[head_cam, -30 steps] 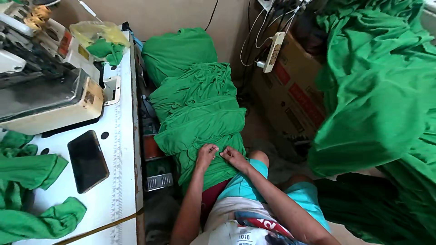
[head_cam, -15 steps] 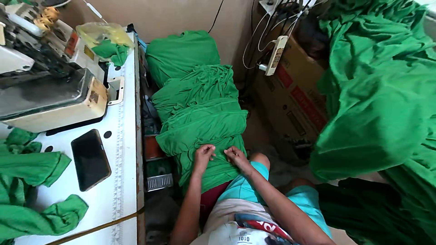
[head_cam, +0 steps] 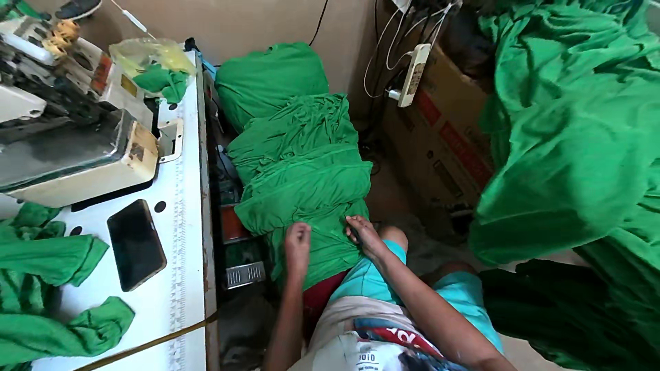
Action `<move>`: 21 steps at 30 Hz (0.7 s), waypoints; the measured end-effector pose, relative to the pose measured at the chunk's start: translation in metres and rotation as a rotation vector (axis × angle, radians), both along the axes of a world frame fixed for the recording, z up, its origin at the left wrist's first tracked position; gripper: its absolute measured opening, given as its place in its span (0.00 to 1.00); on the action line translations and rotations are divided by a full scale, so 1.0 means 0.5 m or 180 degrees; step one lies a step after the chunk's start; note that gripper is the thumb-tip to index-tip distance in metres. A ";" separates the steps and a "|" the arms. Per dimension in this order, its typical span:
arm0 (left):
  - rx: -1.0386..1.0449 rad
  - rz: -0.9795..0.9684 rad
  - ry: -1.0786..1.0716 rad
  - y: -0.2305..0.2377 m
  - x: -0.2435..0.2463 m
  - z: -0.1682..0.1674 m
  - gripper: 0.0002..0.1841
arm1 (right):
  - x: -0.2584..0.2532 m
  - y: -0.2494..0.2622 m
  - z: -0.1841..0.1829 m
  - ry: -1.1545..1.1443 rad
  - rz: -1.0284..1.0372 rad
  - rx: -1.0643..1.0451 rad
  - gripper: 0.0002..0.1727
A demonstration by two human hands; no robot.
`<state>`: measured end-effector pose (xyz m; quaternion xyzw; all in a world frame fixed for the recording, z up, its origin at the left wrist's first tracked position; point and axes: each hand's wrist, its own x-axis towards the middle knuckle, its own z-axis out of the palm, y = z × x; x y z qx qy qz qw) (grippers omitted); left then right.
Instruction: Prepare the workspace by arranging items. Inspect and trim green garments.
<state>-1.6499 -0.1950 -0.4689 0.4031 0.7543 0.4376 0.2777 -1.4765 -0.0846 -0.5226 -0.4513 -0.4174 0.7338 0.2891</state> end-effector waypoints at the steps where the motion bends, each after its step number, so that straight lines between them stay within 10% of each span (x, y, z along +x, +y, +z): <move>1: 0.0016 -0.0299 0.0005 0.023 0.020 -0.006 0.14 | 0.001 0.000 0.001 0.0003 0.0006 0.0024 0.11; 5: -0.0747 -0.1304 0.0647 0.087 0.046 -0.050 0.18 | 0.005 -0.004 0.002 0.0009 0.0045 0.0101 0.11; 13: -0.0515 -0.0698 -0.0046 0.085 0.016 -0.084 0.15 | 0.001 -0.002 -0.002 -0.0462 0.0498 0.0365 0.11; 21: -0.1033 -0.1089 0.0695 0.094 0.041 -0.069 0.21 | 0.009 -0.001 0.003 -0.0098 -0.0142 0.0047 0.13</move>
